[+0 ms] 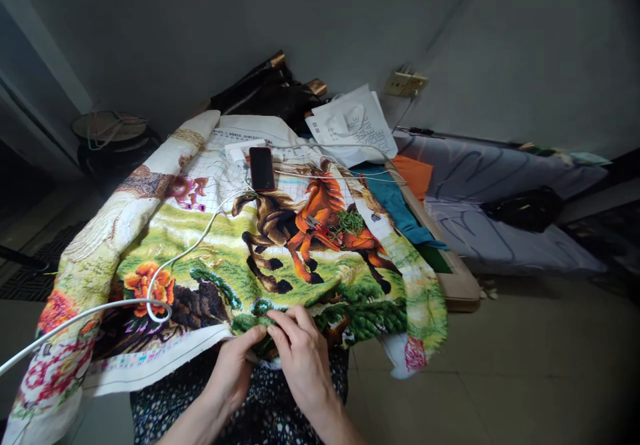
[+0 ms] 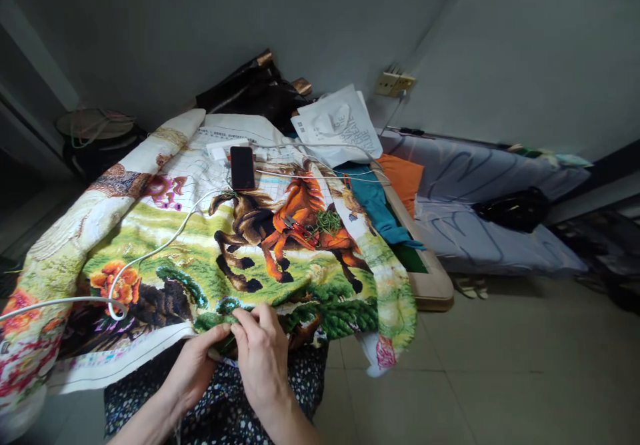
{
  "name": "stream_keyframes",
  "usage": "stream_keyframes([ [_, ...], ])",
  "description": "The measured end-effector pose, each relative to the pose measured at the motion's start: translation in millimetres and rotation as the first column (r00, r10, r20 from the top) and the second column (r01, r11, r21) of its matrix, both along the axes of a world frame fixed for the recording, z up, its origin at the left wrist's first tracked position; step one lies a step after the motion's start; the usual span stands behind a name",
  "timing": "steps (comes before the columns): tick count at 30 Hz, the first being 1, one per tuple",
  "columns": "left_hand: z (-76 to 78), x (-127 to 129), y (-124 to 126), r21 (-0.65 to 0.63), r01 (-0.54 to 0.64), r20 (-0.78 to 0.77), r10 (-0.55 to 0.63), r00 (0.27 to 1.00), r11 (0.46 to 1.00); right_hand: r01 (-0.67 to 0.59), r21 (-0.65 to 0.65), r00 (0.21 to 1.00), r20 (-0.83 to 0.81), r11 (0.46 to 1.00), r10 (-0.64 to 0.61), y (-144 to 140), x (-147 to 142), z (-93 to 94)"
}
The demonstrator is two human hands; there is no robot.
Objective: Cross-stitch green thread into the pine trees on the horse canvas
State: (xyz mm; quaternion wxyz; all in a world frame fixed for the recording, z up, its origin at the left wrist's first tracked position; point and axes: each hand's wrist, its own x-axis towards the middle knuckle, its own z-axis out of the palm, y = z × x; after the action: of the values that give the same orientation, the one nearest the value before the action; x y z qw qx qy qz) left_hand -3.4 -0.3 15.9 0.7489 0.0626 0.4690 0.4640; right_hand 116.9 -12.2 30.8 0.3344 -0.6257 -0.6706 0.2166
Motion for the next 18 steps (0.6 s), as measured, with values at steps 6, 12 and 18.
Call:
stream_keyframes([
  [6,-3.7,-3,0,0.055,0.024,-0.056,-0.020,0.998,0.998,-0.036,0.067,0.960,-0.274,0.997,0.053,12,3,8.8],
  [12,-6.4,-2,0,0.091,0.023,-0.056,-0.018,0.998,0.996,-0.044,-0.072,0.882,-0.472,0.996,0.005,23,8,8.4],
  [18,-0.2,0,-1,0.080,0.000,-0.020,0.002,1.000,0.997,-0.012,-0.151,0.803,-0.591,0.988,-0.081,25,10,1.9],
])
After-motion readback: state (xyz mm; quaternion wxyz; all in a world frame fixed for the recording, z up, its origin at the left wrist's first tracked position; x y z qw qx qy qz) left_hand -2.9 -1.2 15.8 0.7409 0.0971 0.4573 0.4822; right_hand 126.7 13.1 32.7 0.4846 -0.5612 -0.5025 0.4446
